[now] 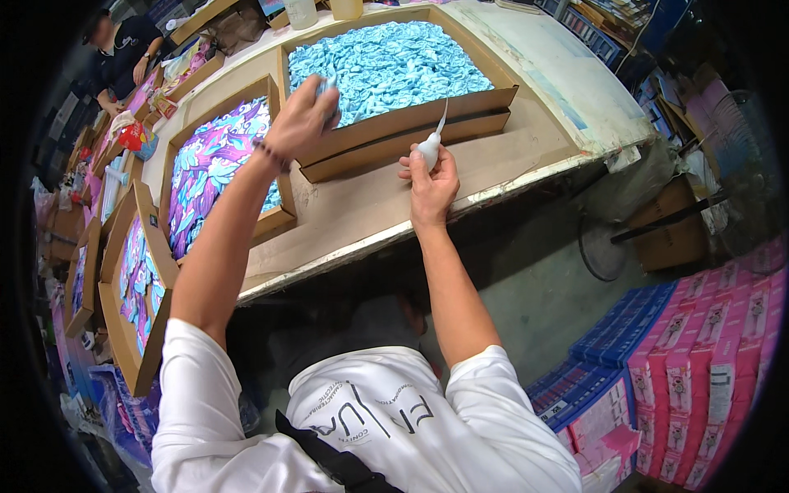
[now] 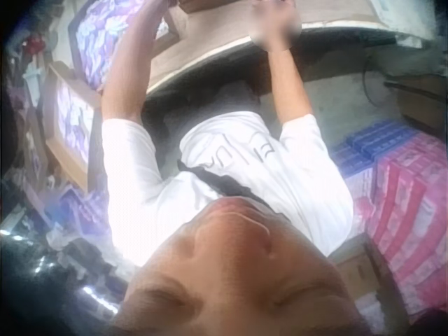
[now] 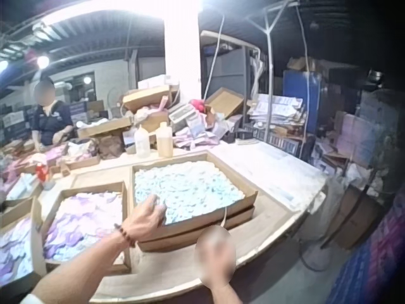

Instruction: The person assembles small decorative items by applying glue from a squeeze bottle onto small blue pieces and attaching them to larger colorful cutouts. They handle multiple cardboard boxes filled with blue packing material and colorful cutouts, repeatedly picking, gluing, and placing pieces on a workbench.

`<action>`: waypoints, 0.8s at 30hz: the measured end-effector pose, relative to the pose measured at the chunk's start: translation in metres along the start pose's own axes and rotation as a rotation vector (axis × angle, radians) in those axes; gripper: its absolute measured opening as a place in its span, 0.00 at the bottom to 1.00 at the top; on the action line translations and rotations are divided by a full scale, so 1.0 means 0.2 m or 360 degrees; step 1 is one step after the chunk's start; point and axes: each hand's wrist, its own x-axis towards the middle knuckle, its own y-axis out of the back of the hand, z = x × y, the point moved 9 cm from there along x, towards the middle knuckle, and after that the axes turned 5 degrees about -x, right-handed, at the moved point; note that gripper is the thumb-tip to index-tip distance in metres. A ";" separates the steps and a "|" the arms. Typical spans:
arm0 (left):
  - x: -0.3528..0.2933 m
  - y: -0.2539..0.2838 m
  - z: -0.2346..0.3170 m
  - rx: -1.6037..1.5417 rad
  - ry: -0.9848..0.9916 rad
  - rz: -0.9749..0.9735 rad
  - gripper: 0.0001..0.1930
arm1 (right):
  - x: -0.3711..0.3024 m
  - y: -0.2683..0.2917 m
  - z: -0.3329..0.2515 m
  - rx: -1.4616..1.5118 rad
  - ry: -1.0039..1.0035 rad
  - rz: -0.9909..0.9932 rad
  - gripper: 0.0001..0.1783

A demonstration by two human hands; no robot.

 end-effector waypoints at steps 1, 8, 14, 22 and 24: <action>-0.13 -0.02 0.00 -0.0067 0.0000 -0.0042 0.11 | 0.00 0.00 0.00 0.0027 0.0003 -0.0016 0.19; -0.68 -0.26 -0.19 0.0600 0.0101 -0.0306 0.10 | 0.01 -0.01 0.02 -0.0036 -0.0011 -0.0059 0.18; -0.70 -0.23 -0.19 0.1017 -0.0246 0.0028 0.06 | 0.01 -0.02 0.01 -0.0048 -0.0043 -0.0045 0.19; -0.78 -0.23 -0.18 0.1140 -0.0321 -0.0004 0.17 | 0.00 -0.02 0.01 -0.0124 -0.0046 -0.0063 0.18; -0.78 -0.20 -0.23 0.1009 -0.0141 -0.0074 0.19 | 0.00 -0.03 0.00 -0.0152 -0.0045 -0.0064 0.17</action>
